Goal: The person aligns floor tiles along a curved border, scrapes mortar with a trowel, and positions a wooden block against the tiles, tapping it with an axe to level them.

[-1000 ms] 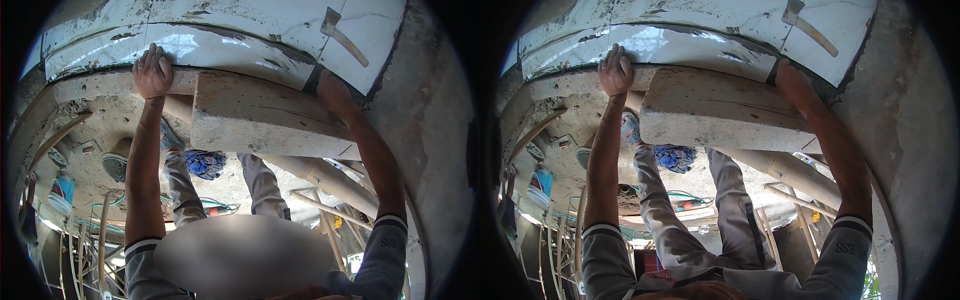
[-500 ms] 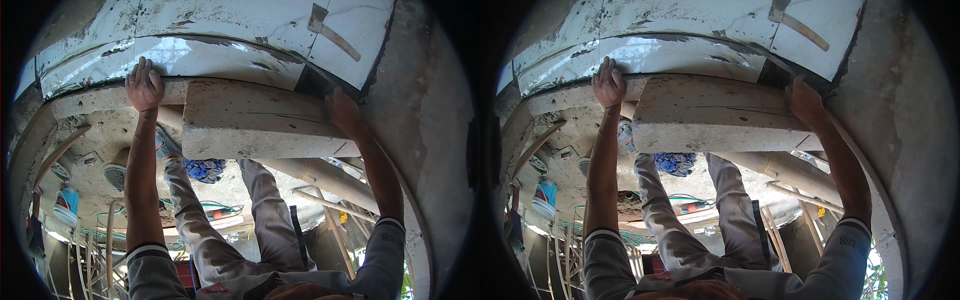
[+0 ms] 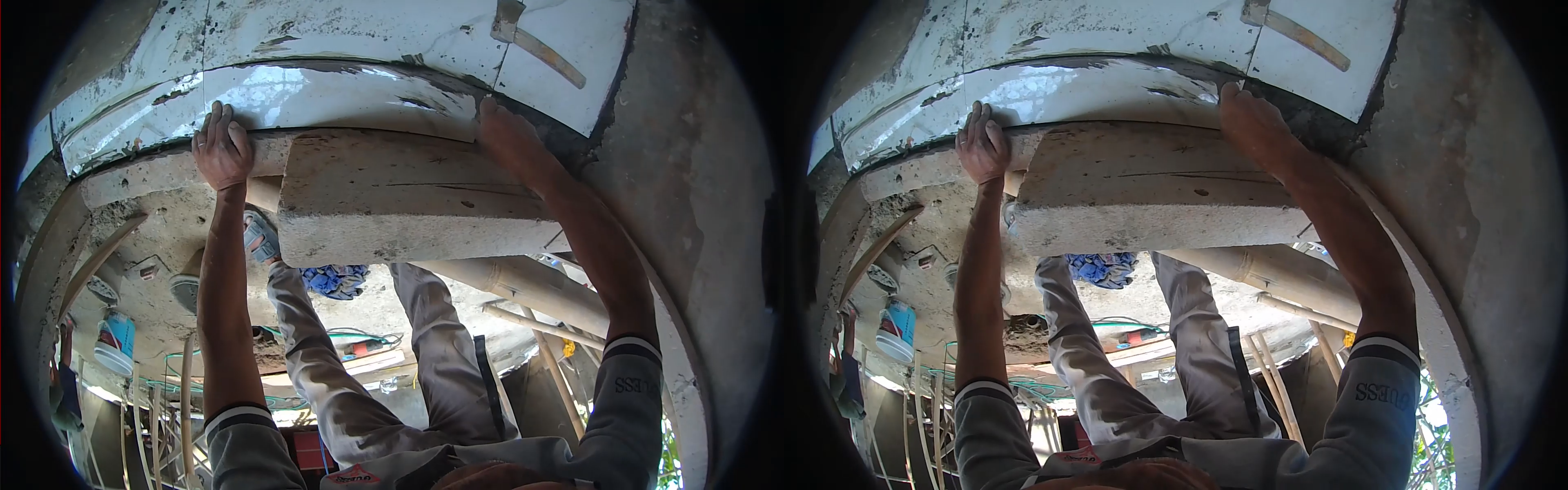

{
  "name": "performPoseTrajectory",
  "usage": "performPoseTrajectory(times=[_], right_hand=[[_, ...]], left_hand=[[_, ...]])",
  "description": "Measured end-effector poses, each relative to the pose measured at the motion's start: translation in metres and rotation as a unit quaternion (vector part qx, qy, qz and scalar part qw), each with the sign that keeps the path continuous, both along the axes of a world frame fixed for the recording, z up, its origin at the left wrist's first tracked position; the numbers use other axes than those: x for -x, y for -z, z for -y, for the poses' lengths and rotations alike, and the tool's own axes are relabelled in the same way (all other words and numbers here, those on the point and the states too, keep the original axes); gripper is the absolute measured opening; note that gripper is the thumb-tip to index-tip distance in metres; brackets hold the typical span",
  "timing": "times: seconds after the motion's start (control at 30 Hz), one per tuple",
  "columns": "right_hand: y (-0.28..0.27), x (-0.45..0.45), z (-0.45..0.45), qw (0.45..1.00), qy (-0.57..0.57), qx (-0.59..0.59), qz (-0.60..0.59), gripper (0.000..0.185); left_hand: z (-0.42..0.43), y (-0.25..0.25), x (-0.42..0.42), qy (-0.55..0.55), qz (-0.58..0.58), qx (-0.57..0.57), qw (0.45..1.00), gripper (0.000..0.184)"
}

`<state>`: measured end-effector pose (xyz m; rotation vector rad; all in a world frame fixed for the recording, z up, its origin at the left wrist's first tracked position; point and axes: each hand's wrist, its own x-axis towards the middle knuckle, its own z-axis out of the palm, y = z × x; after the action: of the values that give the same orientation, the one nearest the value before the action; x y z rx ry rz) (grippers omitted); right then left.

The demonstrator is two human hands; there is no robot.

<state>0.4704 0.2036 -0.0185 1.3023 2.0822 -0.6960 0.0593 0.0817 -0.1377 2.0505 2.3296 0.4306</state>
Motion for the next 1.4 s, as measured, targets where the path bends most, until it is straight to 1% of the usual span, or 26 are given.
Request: performPoseTrajectory(times=[0.07, 0.1, 0.17, 0.23, 0.27, 0.33, 0.37, 0.43, 0.47, 0.5, 0.53, 0.57, 0.63, 0.67, 0.73, 0.77, 0.83, 0.87, 0.93, 1.07, 1.13, 1.23, 1.3, 1.37, 1.4], right_hand=[[0.013, -0.013, 0.003, 0.995, -0.080, -0.063, 0.020, 0.018], [0.015, -0.031, 0.001, 0.995, -0.077, -0.061, 0.023, 0.018], [0.009, -0.094, -0.001, 0.987, -0.114, -0.062, 0.090, 0.010], [0.005, -0.152, -0.003, 0.975, -0.093, -0.049, 0.195, 0.009], [0.000, -0.162, 0.000, 0.974, -0.094, -0.049, 0.199, 0.009], [-0.003, -0.175, -0.002, 0.958, -0.178, -0.025, 0.223, 0.017], [-0.003, -0.186, -0.001, 0.958, -0.180, -0.028, 0.222, 0.017], [-0.008, -0.217, 0.019, 0.982, 0.020, -0.017, 0.187, 0.017], [-0.017, -0.222, 0.018, 0.983, 0.014, -0.022, 0.182, 0.017], [-0.037, -0.230, 0.026, 0.978, -0.042, -0.052, 0.199, 0.020], [-0.052, -0.226, 0.033, 0.968, -0.098, -0.079, 0.216, 0.023], [-0.055, -0.220, 0.028, 0.968, -0.103, -0.078, 0.213, 0.023], [-0.082, -0.181, 0.023, 0.961, 0.039, 0.044, 0.270, 0.026], [-0.078, -0.177, 0.022, 0.962, 0.039, 0.035, 0.267, 0.026], [-0.073, -0.170, 0.026, 0.978, 0.000, -0.001, 0.207, 0.027], [-0.072, -0.169, 0.029, 0.978, 0.001, 0.002, 0.210, 0.027], [-0.071, -0.149, 0.026, 0.986, 0.031, 0.010, 0.166, 0.029], [-0.074, -0.137, 0.025, 0.985, 0.032, 0.012, 0.167, 0.029], [-0.077, -0.119, 0.022, 0.985, 0.097, 0.025, 0.138, 0.031], [-0.080, -0.122, 0.023, 0.987, 0.104, 0.023, 0.117, 0.032], [-0.082, -0.122, 0.024, 0.991, 0.109, -0.009, 0.081, 0.030], [-0.069, -0.116, 0.012, 0.990, 0.087, -0.010, 0.115, 0.028], [-0.053, -0.113, 0.007, 0.990, 0.084, -0.008, 0.114, 0.027], [-0.045, -0.111, 0.008, 0.990, 0.080, 0.000, 0.113, 0.026], [-0.045, -0.111, 0.012, 0.993, 0.060, 0.029, 0.099, 0.023]], left_hand=[[0.000, 0.002, 0.002, 0.006, -0.005, -0.002, 1.000, 0.034], [0.000, 0.002, 0.001, 0.010, -0.011, -0.003, 1.000, 0.034], [0.000, 0.002, -0.002, 0.019, 0.001, 0.002, 1.000, 0.034], [0.000, -0.002, -0.001, 0.005, -0.007, 0.007, 1.000, 0.034], [0.002, -0.002, -0.002, 0.004, -0.004, 0.007, 1.000, 0.034], [-0.001, 0.000, 0.000, 0.004, -0.006, 0.000, 1.000, 0.033], [-0.003, 0.002, 0.001, 0.002, -0.007, -0.002, 1.000, 0.033], [0.000, -0.002, -0.001, -0.002, -0.001, 0.001, 1.000, 0.033], [-0.001, -0.001, 0.003, -0.009, -0.006, -0.002, 1.000, 0.033], [-0.002, 0.002, 0.002, -0.008, -0.003, -0.005, 1.000, 0.033], [-0.001, 0.001, 0.001, -0.006, 0.002, -0.003, 1.000, 0.033], [0.000, 0.001, 0.000, -0.013, 0.000, 0.004, 1.000, 0.032], [0.005, -0.007, -0.003, -0.004, 0.004, 0.013, 1.000, 0.033], [-0.002, -0.008, -0.001, 0.001, 0.000, 0.004, 1.000, 0.033], [-0.003, -0.005, 0.001, 0.002, -0.009, -0.001, 1.000, 0.033], [-0.002, -0.003, 0.002, 0.004, -0.004, -0.008, 1.000, 0.033], [-0.001, -0.001, 0.001, 0.008, 0.003, -0.013, 1.000, 0.032], [-0.001, 0.000, 0.001, 0.009, 0.001, -0.016, 1.000, 0.032], [-0.001, 0.000, 0.002, 0.011, -0.001, -0.019, 1.000, 0.032], [-0.002, 0.001, 0.002, 0.003, -0.004, -0.015, 1.000, 0.032], [0.001, 0.002, 0.003, -0.001, -0.005, -0.011, 1.000, 0.032], [-0.001, 0.004, 0.002, -0.002, -0.003, -0.012, 1.000, 0.032], [0.000, 0.003, 0.002, -0.006, 0.016, -0.017, 1.000, 0.032], [-0.002, 0.004, 0.003, -0.006, 0.009, -0.014, 1.000, 0.032], [0.001, 0.003, 0.002, -0.005, 0.003, -0.010, 1.000, 0.032]])
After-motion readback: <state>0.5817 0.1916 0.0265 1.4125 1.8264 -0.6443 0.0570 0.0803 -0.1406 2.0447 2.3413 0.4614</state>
